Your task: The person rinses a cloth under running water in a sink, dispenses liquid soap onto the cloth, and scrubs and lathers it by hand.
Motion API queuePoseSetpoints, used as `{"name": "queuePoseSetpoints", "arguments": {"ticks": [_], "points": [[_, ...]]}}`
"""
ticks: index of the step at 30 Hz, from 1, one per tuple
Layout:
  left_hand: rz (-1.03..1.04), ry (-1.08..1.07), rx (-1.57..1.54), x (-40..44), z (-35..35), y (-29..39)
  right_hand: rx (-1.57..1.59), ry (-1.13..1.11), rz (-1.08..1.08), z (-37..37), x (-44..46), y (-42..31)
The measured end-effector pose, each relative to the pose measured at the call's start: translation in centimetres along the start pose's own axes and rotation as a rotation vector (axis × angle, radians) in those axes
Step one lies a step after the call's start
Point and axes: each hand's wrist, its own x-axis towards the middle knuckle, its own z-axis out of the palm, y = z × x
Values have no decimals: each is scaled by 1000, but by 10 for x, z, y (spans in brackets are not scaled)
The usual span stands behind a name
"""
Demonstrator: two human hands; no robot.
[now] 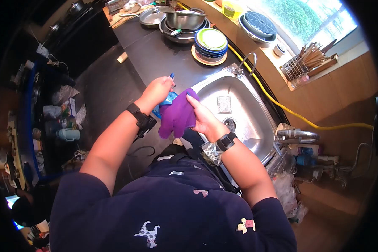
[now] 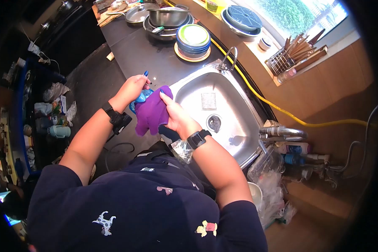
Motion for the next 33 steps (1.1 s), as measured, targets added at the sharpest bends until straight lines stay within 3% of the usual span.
{"name": "queuePoseSetpoints", "arguments": {"ticks": [6,21,24,28,31,32,33], "points": [[-74,-3,-82,0,-1,-2,2,-43,-20,8,13,4],[65,98,273,-5,7,-5,41,-58,-25,-1,15,9],[33,34,271,0,3,-6,19,2,3,0,9,7],[57,101,198,15,1,-16,18,-4,-11,-9,6,7],[34,106,300,9,7,-5,30,8,-14,-8,6,7],[-94,71,267,7,6,2,25,11,-10,-7,6,6],[-43,100,275,7,6,1,22,14,-7,-7,6,5]]}}
